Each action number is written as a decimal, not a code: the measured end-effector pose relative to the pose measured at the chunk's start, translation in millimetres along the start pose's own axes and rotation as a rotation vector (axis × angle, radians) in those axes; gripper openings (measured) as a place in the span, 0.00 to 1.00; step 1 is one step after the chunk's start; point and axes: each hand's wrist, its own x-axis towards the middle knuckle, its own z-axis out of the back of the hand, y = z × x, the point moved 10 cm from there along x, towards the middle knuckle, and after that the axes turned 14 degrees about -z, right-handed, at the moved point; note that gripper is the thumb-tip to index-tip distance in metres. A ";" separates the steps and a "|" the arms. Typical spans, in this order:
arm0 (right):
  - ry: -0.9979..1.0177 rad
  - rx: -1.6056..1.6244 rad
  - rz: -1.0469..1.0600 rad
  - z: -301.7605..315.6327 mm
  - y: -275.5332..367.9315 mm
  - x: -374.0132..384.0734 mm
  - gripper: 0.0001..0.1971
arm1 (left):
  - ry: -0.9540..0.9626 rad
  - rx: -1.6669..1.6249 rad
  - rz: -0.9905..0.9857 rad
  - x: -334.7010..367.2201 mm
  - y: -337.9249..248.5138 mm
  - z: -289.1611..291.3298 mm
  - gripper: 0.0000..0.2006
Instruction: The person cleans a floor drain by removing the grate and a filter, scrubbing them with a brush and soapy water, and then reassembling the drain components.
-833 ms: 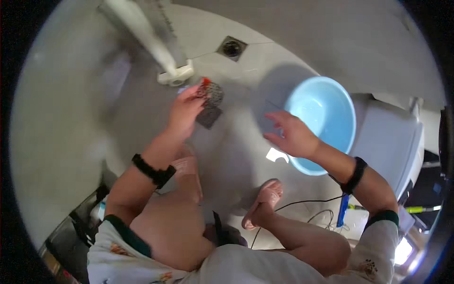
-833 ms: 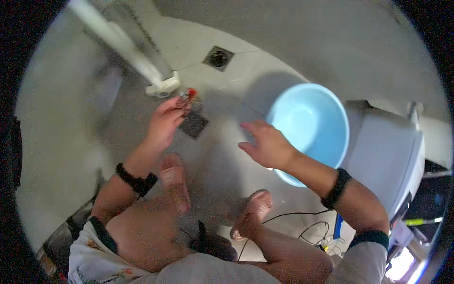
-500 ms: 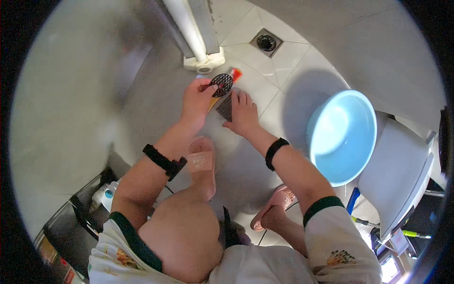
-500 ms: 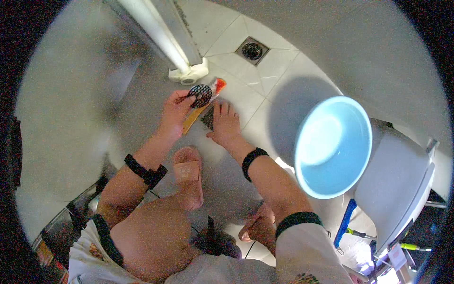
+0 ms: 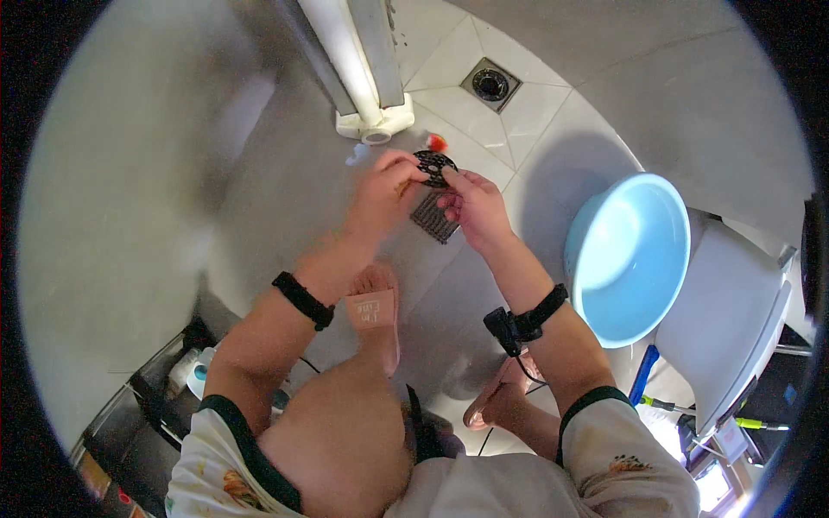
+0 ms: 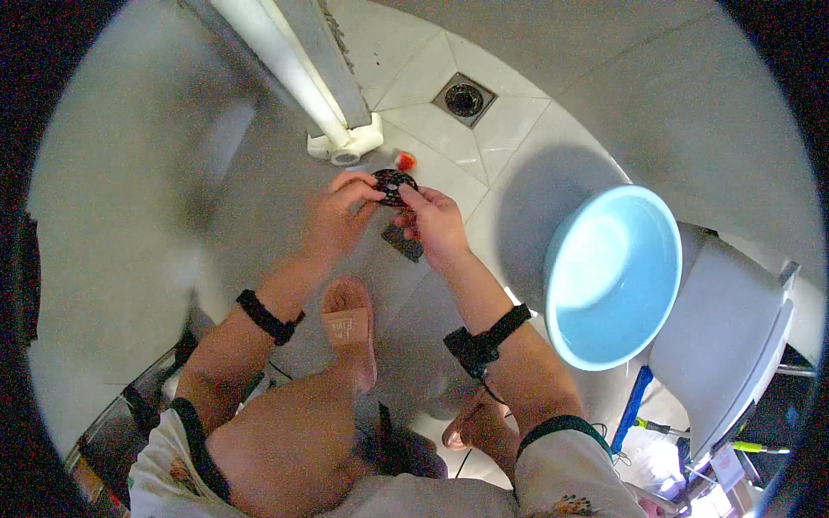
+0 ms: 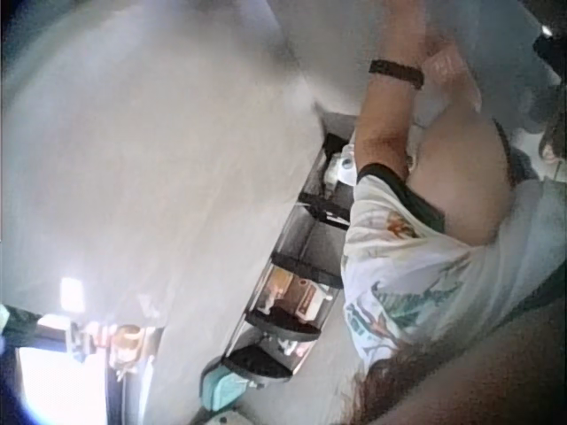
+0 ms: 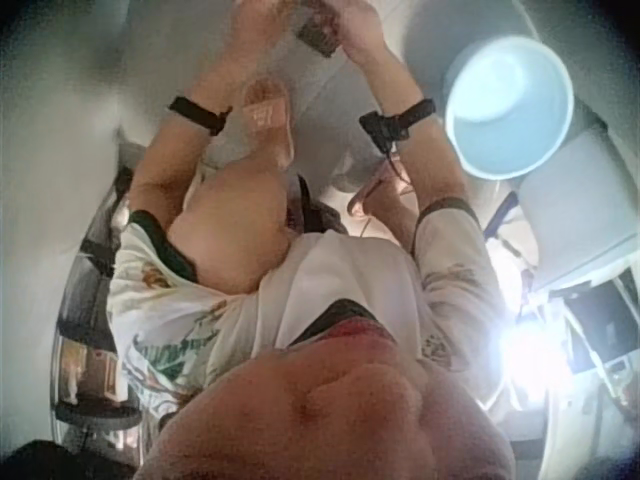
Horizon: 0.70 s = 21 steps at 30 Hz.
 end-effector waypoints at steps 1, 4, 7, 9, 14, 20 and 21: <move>0.072 0.078 -0.010 -8.6 5.6 -3.0 0.18 | -0.021 -0.014 0.015 -1.3 0.4 3.0 0.09; -0.007 -0.035 0.052 15.9 14.3 22.8 0.17 | -0.097 -0.097 0.105 -14.3 18.7 1.5 0.10; -0.389 -0.713 0.443 62.1 53.6 63.1 0.17 | -0.171 -0.207 0.217 -41.7 50.2 7.4 0.09; -0.592 -1.339 0.649 48.2 83.9 71.8 0.20 | -0.201 -0.257 0.255 -59.8 61.9 15.0 0.09; -0.698 -1.796 0.686 81.5 136.0 140.3 0.25 | -0.184 -0.205 0.263 -72.7 63.8 33.7 0.08; -0.708 -2.018 0.545 83.8 131.4 170.0 0.26 | -0.134 -0.200 0.404 -83.7 81.0 50.3 0.07; -0.691 -2.046 0.493 79.9 117.4 168.2 0.27 | -0.137 -0.199 0.406 -83.5 81.9 51.5 0.07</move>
